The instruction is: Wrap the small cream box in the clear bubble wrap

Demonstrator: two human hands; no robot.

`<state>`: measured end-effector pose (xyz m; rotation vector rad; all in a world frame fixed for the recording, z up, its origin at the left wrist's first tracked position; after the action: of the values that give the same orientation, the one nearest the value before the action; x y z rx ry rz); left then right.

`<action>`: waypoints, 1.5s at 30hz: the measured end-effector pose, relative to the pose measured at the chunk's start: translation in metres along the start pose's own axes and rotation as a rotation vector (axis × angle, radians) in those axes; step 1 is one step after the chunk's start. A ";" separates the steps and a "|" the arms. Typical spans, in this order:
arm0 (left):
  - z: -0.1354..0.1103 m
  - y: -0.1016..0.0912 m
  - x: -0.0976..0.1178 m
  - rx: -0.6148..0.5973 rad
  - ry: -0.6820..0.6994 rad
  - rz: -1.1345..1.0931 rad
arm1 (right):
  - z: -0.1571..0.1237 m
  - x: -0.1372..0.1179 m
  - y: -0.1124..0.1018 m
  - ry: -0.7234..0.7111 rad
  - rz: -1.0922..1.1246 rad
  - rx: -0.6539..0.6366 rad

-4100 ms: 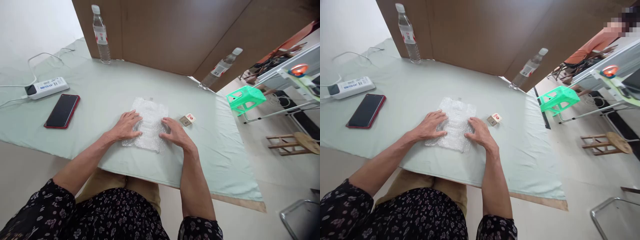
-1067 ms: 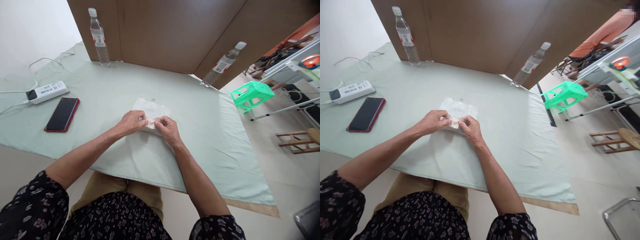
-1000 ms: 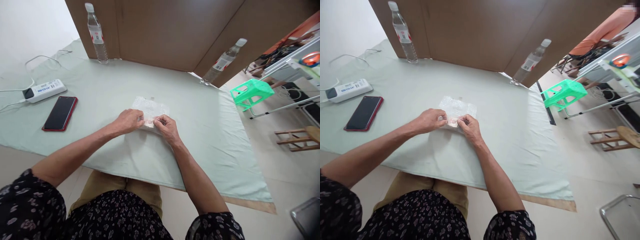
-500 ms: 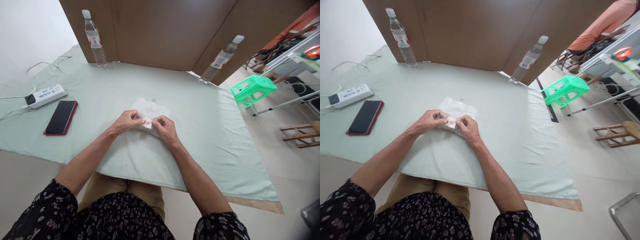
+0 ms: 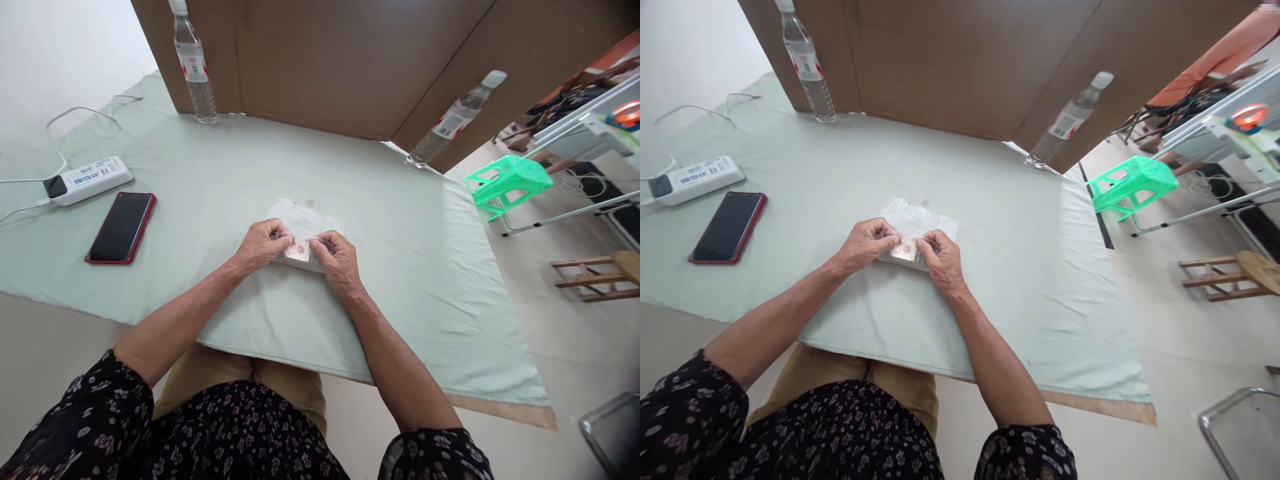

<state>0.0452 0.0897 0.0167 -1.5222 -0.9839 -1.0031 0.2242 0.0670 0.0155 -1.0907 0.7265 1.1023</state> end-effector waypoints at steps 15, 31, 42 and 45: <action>0.001 0.004 -0.001 -0.054 -0.039 0.032 | -0.005 -0.043 -0.015 -0.355 -0.642 0.064; 0.001 -0.038 -0.013 -0.027 -0.163 0.329 | -0.028 -0.052 0.049 -0.642 -0.933 -0.351; -0.019 -0.052 -0.035 -0.070 -0.438 0.293 | -0.026 -0.053 0.054 -0.657 -0.871 -0.363; -0.021 -0.046 -0.037 -0.094 -0.511 0.163 | -0.026 -0.052 0.053 -0.663 -0.890 -0.352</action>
<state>-0.0120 0.0728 -0.0011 -1.9565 -1.1483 -0.5577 0.1581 0.0288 0.0364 -1.0694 -0.4778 0.7256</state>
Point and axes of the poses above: each hand's wrist, its own z-axis towards the middle knuckle, its own y-axis out of the palm, x = y × z, the point moved 8 cm from there along z, towards the middle knuckle, and after that the axes turned 9 degrees about -y, right-handed, at the moved point
